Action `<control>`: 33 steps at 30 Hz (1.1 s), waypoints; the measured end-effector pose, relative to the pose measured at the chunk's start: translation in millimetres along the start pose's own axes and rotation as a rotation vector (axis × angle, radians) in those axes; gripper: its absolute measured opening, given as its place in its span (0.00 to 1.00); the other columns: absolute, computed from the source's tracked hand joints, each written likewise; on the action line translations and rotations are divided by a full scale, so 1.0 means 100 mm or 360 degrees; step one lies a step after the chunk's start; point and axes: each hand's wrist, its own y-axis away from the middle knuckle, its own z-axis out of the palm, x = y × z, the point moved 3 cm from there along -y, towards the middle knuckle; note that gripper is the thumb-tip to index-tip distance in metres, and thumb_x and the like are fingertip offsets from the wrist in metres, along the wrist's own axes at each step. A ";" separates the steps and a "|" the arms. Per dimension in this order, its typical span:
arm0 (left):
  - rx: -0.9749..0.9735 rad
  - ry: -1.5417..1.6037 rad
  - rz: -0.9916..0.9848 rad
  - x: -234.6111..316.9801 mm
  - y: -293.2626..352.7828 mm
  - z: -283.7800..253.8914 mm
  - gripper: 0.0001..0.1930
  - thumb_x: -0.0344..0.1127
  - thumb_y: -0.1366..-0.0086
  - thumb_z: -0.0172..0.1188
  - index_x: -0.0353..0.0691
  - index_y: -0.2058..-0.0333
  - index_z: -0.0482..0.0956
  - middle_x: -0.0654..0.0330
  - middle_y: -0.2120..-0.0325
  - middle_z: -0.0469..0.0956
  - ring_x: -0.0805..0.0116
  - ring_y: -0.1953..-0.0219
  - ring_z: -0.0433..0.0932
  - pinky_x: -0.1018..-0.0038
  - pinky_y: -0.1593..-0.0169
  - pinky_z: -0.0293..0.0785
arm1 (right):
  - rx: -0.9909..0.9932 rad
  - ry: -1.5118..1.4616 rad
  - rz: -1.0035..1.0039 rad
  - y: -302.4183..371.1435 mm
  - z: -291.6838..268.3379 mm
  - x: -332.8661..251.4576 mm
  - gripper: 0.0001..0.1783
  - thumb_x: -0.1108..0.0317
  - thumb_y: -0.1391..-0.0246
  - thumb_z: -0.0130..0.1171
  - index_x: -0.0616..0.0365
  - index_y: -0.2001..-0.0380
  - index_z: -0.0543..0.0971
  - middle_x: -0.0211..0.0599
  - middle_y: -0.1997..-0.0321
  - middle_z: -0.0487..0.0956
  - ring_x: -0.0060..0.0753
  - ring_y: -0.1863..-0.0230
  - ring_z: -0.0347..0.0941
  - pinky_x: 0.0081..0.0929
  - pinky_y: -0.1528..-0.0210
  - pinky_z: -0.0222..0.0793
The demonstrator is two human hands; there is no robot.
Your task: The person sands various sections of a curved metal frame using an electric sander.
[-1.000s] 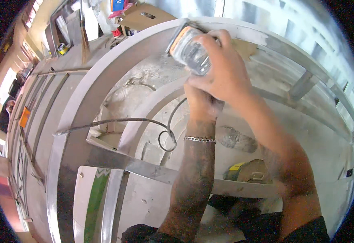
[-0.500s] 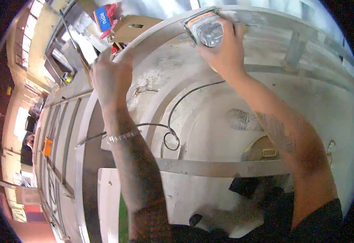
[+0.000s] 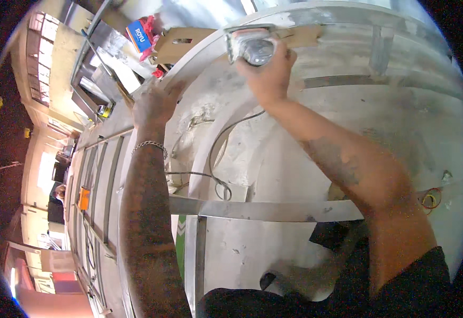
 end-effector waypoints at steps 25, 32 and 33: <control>-0.0386 0.0503 0.0294 -0.86 0.45 -0.06 0.33 0.56 0.47 0.72 0.31 0.54 0.80 0.47 0.62 0.84 0.56 0.59 0.83 0.62 0.54 0.78 | -0.0296 -0.0116 0.0039 0.38 0.31 -0.37 0.42 0.59 0.65 0.75 0.60 0.47 0.66 0.57 0.48 0.66 0.55 0.46 0.65 0.45 0.46 0.70; 0.0171 0.0491 0.0264 -0.47 -0.14 0.38 0.32 0.61 0.42 0.66 0.31 0.60 0.81 0.45 0.67 0.83 0.56 0.63 0.83 0.60 0.60 0.77 | -0.0131 -0.0070 0.0170 0.02 0.13 -0.20 0.46 0.60 0.66 0.76 0.58 0.44 0.63 0.56 0.43 0.59 0.56 0.45 0.66 0.45 0.45 0.70; 0.0171 0.0510 0.0287 -0.40 -0.21 0.41 0.32 0.61 0.42 0.66 0.31 0.60 0.81 0.45 0.67 0.83 0.56 0.63 0.83 0.60 0.60 0.77 | -0.0112 -0.0049 0.0161 -0.04 0.08 -0.16 0.46 0.60 0.66 0.76 0.58 0.44 0.63 0.56 0.43 0.59 0.56 0.45 0.66 0.45 0.45 0.70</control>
